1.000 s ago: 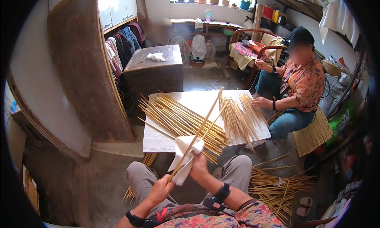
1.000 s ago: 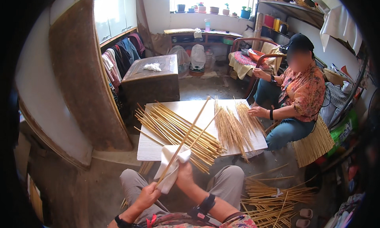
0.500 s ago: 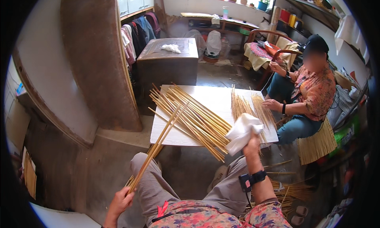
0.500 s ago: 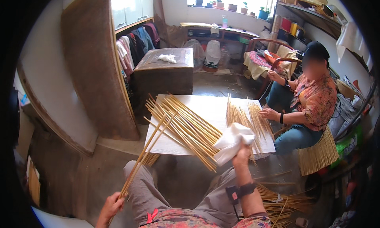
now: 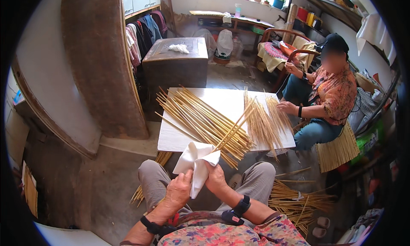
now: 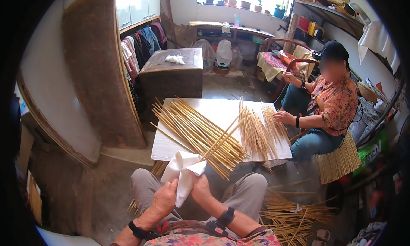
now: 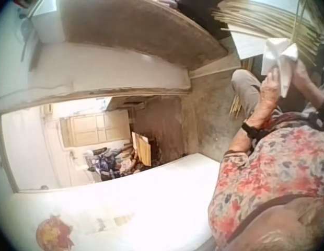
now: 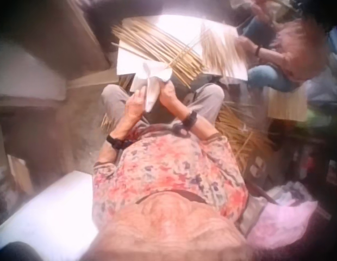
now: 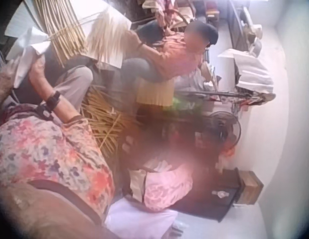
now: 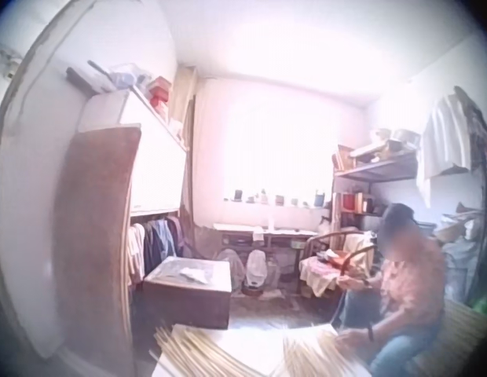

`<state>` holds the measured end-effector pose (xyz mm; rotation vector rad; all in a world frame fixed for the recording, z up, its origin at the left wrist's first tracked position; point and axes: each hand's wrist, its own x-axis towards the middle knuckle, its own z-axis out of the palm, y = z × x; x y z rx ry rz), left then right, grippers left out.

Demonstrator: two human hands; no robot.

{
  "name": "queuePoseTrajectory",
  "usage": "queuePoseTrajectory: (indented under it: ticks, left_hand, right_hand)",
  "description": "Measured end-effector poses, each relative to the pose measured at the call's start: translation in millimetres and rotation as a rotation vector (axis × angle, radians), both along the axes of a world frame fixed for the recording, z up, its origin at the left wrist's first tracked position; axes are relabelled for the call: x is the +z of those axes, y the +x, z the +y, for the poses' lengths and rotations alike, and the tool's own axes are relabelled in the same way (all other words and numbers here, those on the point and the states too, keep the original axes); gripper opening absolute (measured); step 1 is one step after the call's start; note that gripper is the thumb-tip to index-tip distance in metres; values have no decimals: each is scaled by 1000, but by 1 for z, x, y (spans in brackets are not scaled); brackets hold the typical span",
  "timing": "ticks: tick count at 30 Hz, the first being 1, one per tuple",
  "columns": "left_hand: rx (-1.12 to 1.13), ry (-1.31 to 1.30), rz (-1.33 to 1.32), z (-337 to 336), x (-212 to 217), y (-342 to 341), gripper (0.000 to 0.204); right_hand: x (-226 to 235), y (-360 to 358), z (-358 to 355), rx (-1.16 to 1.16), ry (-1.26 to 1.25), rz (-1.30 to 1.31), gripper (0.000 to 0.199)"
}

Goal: The person sits on the floor and wipes thin bamboo sticks one by one with a white cloth. They pick up sticks from a pile on the floor, wipe each stick, and place them on a white board. Another person sits nearby and bundles similar sticks.

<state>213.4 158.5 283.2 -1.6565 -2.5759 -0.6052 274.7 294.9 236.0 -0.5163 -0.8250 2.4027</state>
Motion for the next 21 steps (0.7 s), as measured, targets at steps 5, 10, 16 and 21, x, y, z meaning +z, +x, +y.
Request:
queuePoseTrajectory:
  ticks: [5, 10, 16, 21]
  left_hand:
    - [-6, 21, -915, -28, -2, -20, 17]
    - [105, 59, -1473, -45, -6, -18, 18]
    - [180, 340, -1459, -44, -4, -13, 17]
    - [241, 313, -1431, -29, 8, -11, 20]
  right_hand:
    - [2, 0, 4, 11, -22, -4, 32]
    - [-2, -4, -3, 57, -43, 1, 33]
    - [-2, 10, 7, 128, 153, -31, 26]
    - [-44, 21, 12, 220, 535, -183, 31]
